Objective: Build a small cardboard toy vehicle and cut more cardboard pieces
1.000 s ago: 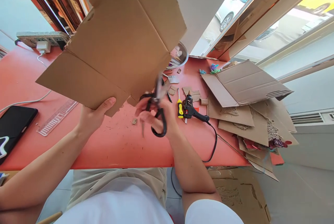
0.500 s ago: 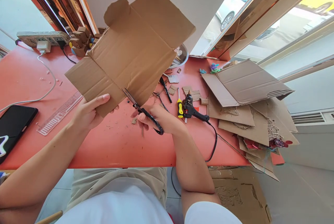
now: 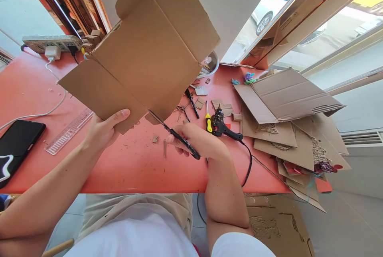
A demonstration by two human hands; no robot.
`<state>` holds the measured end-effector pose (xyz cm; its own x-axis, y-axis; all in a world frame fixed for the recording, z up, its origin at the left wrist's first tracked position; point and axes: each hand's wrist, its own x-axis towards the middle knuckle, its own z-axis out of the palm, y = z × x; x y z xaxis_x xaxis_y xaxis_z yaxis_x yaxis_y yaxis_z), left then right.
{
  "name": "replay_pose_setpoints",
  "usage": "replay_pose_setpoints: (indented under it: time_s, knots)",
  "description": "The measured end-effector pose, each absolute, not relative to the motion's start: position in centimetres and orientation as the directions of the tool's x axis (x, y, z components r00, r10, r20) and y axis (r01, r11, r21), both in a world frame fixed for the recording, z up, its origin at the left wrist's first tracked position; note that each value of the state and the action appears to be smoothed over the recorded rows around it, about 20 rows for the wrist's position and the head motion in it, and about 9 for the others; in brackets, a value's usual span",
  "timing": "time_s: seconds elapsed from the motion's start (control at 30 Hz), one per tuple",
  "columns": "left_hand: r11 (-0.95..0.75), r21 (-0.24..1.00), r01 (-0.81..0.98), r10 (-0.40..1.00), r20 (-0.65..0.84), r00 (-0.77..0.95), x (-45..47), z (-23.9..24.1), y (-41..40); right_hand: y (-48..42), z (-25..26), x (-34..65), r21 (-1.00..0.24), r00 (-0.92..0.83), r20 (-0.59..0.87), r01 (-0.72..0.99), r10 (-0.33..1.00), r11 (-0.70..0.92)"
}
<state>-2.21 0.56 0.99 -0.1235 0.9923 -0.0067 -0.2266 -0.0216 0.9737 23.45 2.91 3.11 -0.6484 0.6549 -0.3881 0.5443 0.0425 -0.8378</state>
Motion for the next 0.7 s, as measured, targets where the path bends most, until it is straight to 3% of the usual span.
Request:
replay_pose_setpoints:
  time_s: [0.23,0.43,0.7]
  knots:
    - [-0.013,0.981,-0.196,0.992,-0.013,-0.127,-2.4,0.5,0.7,3.4,2.2,23.9,-0.797,-0.644,-0.430,0.600,0.633,0.069]
    - [0.015,0.982,-0.190,0.997,-0.028,-0.066,-2.2,0.6,0.7,3.3,1.6,22.4,-0.835,-0.654,-0.372,0.545,0.658,0.069]
    - [0.019,0.985,-0.169,0.997,-0.031,-0.068,-2.3,0.7,0.6,3.8,0.3,21.7,-0.836,-0.673,-0.260,0.516,0.692,0.188]
